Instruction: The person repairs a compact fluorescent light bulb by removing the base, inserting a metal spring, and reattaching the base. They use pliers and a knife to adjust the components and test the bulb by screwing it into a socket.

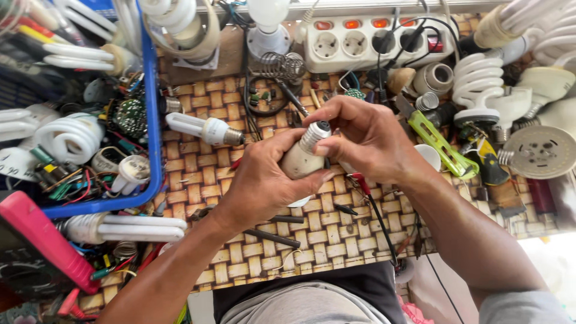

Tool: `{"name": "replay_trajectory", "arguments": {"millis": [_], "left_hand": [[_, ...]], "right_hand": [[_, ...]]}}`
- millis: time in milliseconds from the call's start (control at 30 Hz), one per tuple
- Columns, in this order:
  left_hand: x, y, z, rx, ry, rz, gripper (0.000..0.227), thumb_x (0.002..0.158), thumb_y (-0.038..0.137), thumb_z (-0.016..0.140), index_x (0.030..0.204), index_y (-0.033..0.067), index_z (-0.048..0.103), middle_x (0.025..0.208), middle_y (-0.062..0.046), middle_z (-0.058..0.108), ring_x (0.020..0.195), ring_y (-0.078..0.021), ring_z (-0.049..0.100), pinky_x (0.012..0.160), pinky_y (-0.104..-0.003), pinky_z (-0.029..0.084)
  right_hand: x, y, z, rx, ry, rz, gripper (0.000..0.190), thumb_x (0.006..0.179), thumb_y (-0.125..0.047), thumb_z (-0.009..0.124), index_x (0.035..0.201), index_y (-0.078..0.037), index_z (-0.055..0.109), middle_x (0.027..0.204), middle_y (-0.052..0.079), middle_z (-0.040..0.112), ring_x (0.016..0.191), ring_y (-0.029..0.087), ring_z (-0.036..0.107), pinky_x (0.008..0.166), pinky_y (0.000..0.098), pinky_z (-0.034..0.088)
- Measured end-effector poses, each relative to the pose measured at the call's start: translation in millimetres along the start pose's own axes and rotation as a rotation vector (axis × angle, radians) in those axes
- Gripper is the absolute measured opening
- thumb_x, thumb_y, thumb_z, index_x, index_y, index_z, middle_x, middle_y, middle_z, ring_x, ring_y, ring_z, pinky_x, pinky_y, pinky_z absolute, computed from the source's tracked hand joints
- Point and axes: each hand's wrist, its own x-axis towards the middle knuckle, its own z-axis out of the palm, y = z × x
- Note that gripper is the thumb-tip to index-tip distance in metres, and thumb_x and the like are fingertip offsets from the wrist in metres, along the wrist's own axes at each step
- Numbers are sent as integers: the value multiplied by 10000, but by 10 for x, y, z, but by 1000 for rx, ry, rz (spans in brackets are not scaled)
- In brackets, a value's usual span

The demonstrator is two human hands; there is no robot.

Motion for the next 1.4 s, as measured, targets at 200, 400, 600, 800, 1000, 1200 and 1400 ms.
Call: {"name": "replay_trajectory", "arguments": {"millis": [200, 400, 600, 800, 1000, 1200, 1400], "left_hand": [[35, 116, -50, 128, -22, 59, 432, 728, 270, 834, 1109, 115, 701, 863, 49, 700, 716, -32, 592, 632, -198, 523], [-7, 145, -9, 268, 44, 134, 524, 703, 245, 857, 1168, 80, 681, 901, 2, 741, 730, -47, 611, 660, -210, 536], [18, 159, 3, 195, 42, 93, 618, 705, 264, 853, 1210, 149, 517, 1034, -70, 757, 873, -98, 732, 732, -211, 589], [34, 159, -5, 48, 98, 22, 491, 739, 197, 841, 1154, 75, 608, 960, -22, 689, 736, -64, 632, 610, -166, 579], [47, 70, -39, -196, 300, 156, 363, 822, 113, 770, 1140, 79, 598, 1070, -37, 673, 900, -106, 636, 813, -236, 560], [0, -9, 15, -191, 354, 165, 466, 781, 200, 823, 1169, 98, 587, 1006, -13, 659, 839, -78, 602, 725, -209, 545], [15, 39, -51, -282, 235, 130, 438, 810, 183, 792, 1196, 90, 606, 934, -1, 641, 770, -64, 592, 662, -195, 548]], "right_hand": [[25, -121, -96, -119, -117, 52, 378, 937, -260, 643, 1243, -41, 603, 1158, 47, 609, 890, 75, 549, 782, 192, 453], [-4, -104, -41, -309, -44, 13, 291, 903, -334, 672, 1065, -93, 652, 963, 3, 638, 818, 99, 558, 721, 239, 467], [-24, -66, -25, -258, 0, 12, 332, 897, -386, 664, 1025, -90, 586, 862, -32, 556, 733, 75, 468, 669, 232, 431], [-16, -213, -72, 48, -73, 49, 488, 953, -429, 533, 1232, -30, 531, 1055, 30, 552, 936, 107, 558, 805, 216, 504], [28, -168, 49, 74, -154, 61, 548, 892, -338, 666, 1312, -79, 430, 1163, 123, 618, 971, 163, 670, 776, 256, 609], [-20, -111, 178, 63, -210, 123, 804, 865, -281, 699, 1496, -111, 232, 1529, 198, 430, 1222, 218, 618, 909, 296, 595], [-35, -33, 236, 164, -149, 167, 803, 827, -56, 723, 1498, -73, 284, 1300, 185, 622, 1084, 171, 647, 917, 262, 577]]}}
